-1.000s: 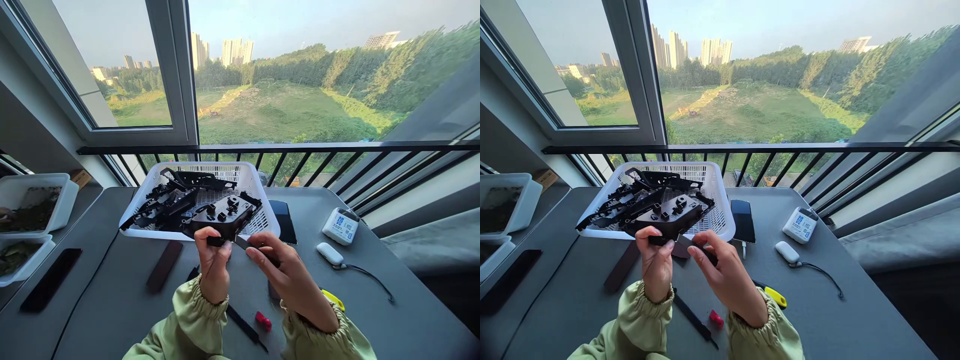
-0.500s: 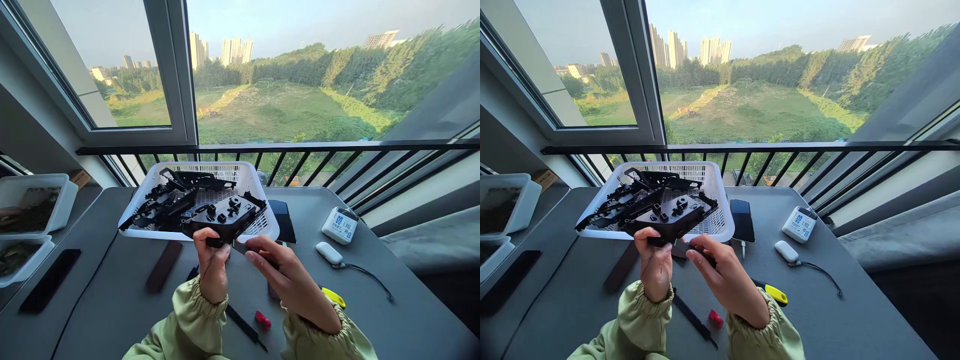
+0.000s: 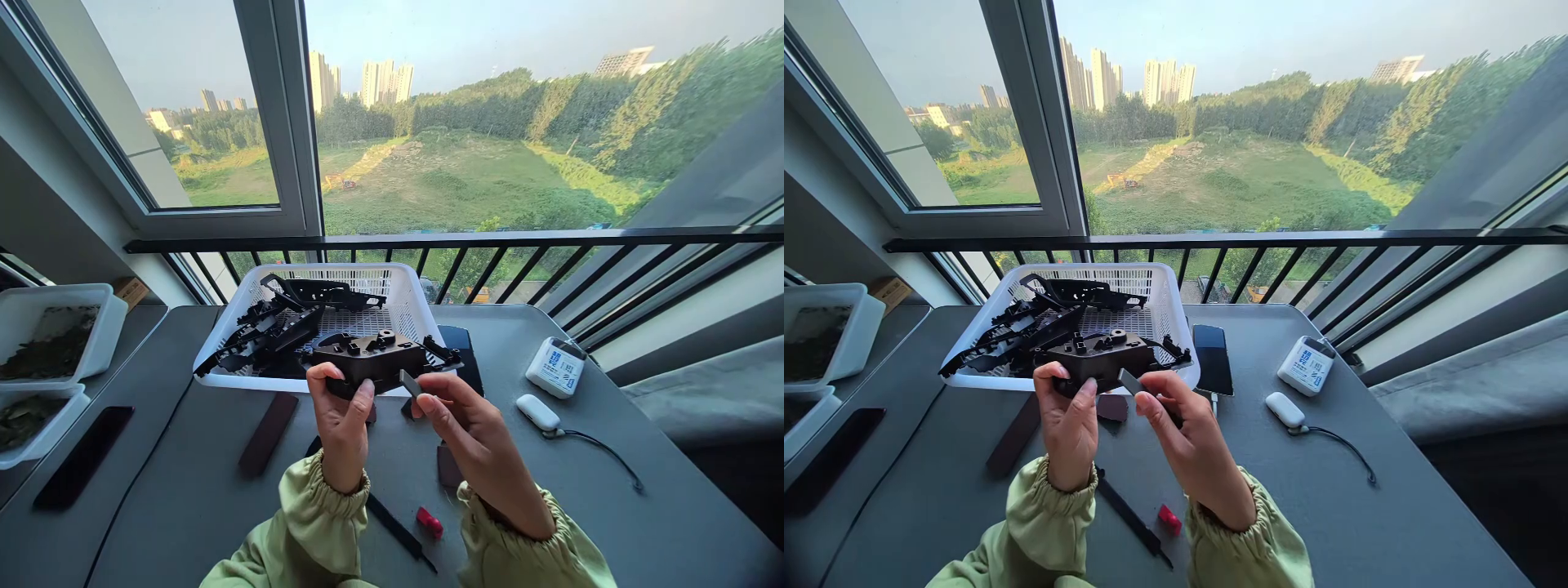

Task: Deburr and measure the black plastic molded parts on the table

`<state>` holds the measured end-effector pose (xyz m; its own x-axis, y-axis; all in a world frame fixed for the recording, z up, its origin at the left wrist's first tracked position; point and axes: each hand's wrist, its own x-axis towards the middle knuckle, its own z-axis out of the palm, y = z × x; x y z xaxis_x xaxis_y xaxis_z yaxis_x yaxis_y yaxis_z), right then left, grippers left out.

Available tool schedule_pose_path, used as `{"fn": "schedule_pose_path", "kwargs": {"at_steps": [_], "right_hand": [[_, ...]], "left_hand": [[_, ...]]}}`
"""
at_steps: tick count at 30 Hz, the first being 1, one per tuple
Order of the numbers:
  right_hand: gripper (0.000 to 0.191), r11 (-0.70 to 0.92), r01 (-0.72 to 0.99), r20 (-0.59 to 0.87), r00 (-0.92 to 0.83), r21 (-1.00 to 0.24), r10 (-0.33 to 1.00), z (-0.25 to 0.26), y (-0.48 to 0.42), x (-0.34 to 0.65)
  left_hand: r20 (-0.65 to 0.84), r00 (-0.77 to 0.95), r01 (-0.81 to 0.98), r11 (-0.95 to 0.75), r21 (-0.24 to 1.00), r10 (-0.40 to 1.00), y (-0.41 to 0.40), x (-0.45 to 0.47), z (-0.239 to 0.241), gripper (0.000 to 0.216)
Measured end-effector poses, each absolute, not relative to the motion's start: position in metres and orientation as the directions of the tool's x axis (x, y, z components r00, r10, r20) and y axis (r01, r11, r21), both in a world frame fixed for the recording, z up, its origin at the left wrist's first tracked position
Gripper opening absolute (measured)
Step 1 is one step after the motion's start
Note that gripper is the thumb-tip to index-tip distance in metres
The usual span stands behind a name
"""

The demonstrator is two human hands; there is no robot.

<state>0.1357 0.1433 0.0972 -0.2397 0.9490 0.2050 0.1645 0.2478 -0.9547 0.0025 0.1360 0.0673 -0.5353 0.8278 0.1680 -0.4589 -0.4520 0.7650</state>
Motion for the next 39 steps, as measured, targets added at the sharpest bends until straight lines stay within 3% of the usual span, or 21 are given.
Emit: {"fn": "schedule_pose_path", "kwargs": {"at_steps": [11,16,25,34,39], "right_hand": [[0.045,0.183,0.081,0.165,-0.185,-0.98,0.969,0.095,0.141,0.136],[0.043,0.24,0.019,0.238,-0.076,-0.971,0.968,0.092,0.139,0.132],[0.028,0.421,0.254,0.402,-0.125,-0.871,0.907,0.093,0.139,0.132],[0.032,0.351,0.208,0.328,-0.138,-0.913,0.934,0.095,0.139,0.136],[0.035,0.306,0.168,0.269,-0.211,-0.937,0.94,0.094,0.143,0.135]], "left_hand": [[0.147,-0.507,-0.557,-0.453,0.696,0.849,0.135,-0.001,0.071,0.034],[0.147,-0.447,-0.614,-0.422,0.667,0.882,0.136,-0.001,0.073,0.035],[0.031,-0.415,-0.628,-0.311,0.714,0.909,0.137,0.003,0.078,0.046],[0.117,-0.415,-0.599,-0.368,0.711,0.902,0.138,0.003,0.073,0.036],[0.194,-0.457,-0.471,-0.421,0.775,0.868,0.134,0.004,0.065,0.028]]}}
